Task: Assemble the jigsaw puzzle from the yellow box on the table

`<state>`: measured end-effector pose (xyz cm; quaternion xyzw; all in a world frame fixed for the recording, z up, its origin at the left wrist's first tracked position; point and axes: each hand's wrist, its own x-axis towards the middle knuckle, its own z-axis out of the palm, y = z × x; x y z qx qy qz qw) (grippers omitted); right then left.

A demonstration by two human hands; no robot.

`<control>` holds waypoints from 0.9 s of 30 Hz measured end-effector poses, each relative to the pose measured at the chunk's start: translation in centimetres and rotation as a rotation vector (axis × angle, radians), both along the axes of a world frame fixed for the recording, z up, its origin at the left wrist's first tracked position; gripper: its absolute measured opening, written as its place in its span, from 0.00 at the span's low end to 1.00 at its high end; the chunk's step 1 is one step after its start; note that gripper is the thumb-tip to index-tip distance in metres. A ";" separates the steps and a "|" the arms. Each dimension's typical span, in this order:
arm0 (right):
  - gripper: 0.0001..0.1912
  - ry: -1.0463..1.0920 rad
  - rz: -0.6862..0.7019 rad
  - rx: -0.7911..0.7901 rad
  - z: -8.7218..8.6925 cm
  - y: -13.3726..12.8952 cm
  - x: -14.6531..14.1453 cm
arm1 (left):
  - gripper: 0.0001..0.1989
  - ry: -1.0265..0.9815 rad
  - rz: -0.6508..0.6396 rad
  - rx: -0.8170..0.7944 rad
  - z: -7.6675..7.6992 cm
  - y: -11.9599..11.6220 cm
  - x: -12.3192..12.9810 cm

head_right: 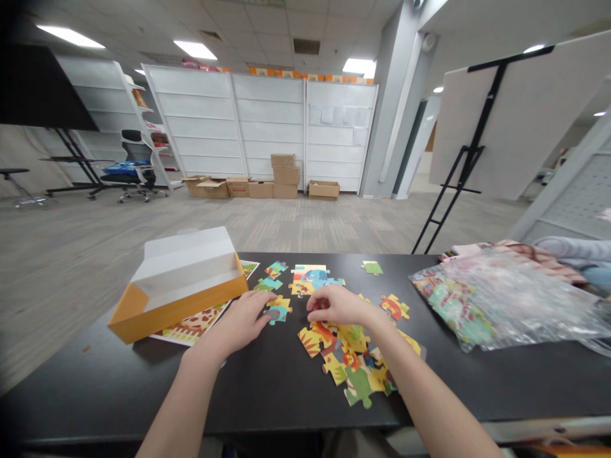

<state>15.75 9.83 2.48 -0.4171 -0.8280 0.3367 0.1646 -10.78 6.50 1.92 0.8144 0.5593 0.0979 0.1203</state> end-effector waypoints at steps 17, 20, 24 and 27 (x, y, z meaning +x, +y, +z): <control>0.24 -0.088 -0.305 -0.070 -0.3 3.2 9.5 | 0.14 -0.091 -0.362 -0.014 1.2 -3.9 8.2; 0.26 -0.294 -0.296 -0.165 -0.2 2.8 10.9 | 0.14 -0.052 -0.348 -0.013 1.2 -3.9 8.2; 0.31 -0.392 -0.353 -0.149 0.0 2.2 10.8 | 0.13 -0.050 -0.356 -0.025 1.4 -3.8 8.0; 0.29 -0.400 -0.334 -0.161 0.2 1.8 10.3 | 0.13 -0.069 -0.350 -0.035 1.5 -3.8 7.9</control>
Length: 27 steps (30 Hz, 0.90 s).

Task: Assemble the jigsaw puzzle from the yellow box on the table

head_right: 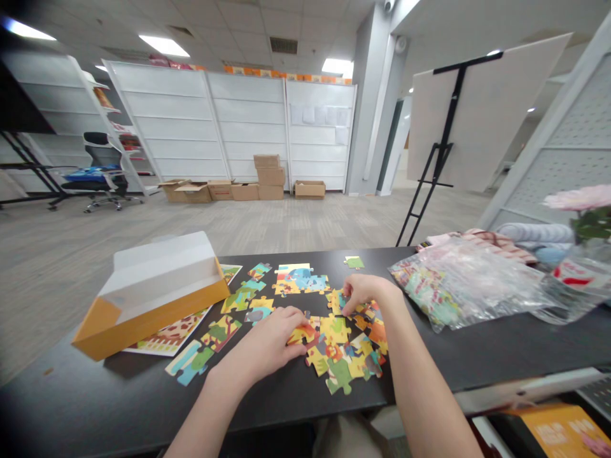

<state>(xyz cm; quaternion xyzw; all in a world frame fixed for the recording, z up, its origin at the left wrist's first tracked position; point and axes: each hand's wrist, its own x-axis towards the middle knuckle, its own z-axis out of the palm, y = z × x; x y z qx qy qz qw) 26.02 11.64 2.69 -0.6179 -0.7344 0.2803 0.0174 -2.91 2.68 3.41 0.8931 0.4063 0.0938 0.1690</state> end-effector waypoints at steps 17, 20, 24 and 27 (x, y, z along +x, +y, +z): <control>0.25 0.504 -0.143 0.158 1.0 0.6 1.3 | 0.24 -0.078 0.129 -0.117 0.6 0.2 -4.9; 0.22 0.471 -0.287 0.252 0.2 1.3 1.8 | 0.27 -0.044 0.178 -0.180 0.4 0.0 -6.0; 0.14 0.283 -0.328 0.243 -1.3 2.3 2.3 | 0.31 -0.011 0.183 -0.228 0.1 -0.3 -6.5; 0.10 0.166 -0.342 0.246 -2.1 2.8 2.7 | 0.32 0.028 0.173 -0.230 0.1 -0.5 -6.5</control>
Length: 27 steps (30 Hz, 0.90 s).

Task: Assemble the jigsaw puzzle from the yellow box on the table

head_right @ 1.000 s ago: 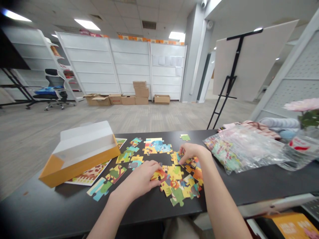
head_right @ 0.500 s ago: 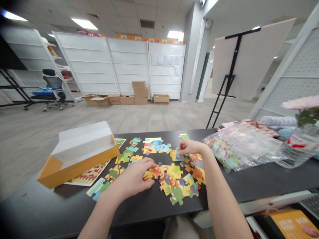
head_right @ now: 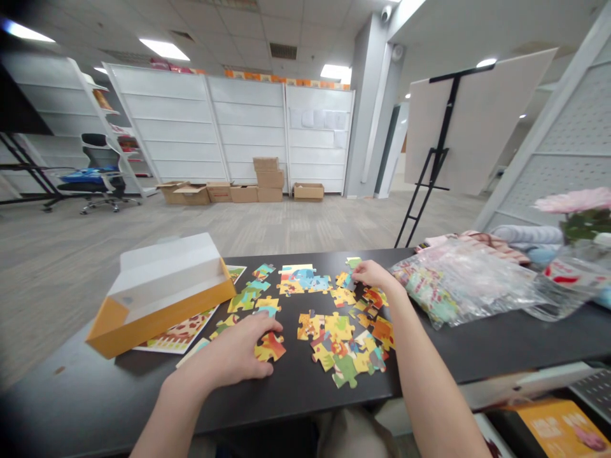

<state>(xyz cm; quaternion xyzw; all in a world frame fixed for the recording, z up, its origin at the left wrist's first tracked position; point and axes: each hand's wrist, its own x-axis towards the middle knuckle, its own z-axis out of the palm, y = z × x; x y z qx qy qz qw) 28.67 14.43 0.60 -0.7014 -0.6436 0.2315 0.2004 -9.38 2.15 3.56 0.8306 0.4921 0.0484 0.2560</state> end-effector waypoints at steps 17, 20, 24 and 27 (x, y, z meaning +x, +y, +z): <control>0.11 -0.300 -0.132 0.277 2.3 -3.2 -0.8 | 0.29 0.051 0.008 -0.003 0.7 -0.1 -0.3; 0.14 -0.254 -0.146 0.382 3.9 -6.3 -2.3 | 0.27 -0.034 -0.041 0.076 0.9 -0.2 0.9; 0.15 -0.199 -0.169 0.416 6.4 -10.4 -4.5 | 0.22 -0.065 -0.131 0.171 1.1 -0.9 4.2; 0.15 -0.143 -0.187 0.443 8.1 -11.9 -6.5 | 0.24 0.000 -0.170 0.254 1.0 -1.6 6.8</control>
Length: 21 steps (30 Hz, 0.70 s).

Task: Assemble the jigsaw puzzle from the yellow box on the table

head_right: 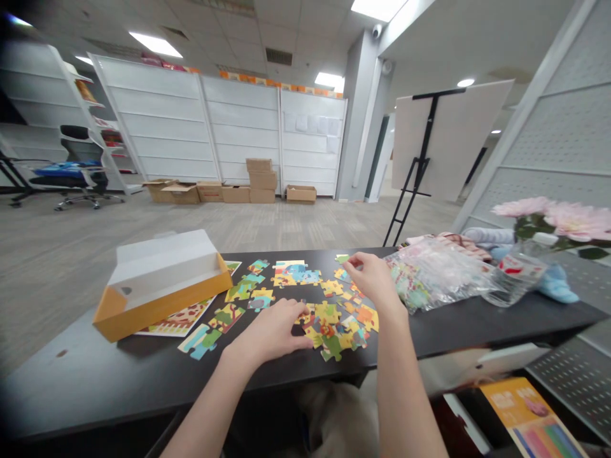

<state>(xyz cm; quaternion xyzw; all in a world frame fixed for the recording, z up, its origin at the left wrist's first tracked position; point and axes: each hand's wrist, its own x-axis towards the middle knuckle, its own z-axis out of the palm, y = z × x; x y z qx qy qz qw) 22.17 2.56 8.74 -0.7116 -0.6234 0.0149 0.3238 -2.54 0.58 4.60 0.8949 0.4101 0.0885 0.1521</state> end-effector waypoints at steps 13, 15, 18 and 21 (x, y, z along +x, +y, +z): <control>0.16 0.218 0.059 0.016 -3.0 0.6 -2.0 | 0.26 -0.101 -0.063 -0.049 -1.1 -0.2 0.7; 0.16 0.190 -0.014 -0.028 -4.6 0.1 -0.8 | 0.27 -0.136 -0.053 -0.062 -0.9 0.5 -0.4; 0.14 0.164 0.025 -0.182 -6.0 -0.9 0.9 | 0.27 -0.162 -0.010 -0.079 -0.4 1.3 -2.3; 0.12 0.166 0.068 -0.275 -6.2 -1.6 1.8 | 0.27 -0.147 0.033 -0.141 0.0 1.5 -3.8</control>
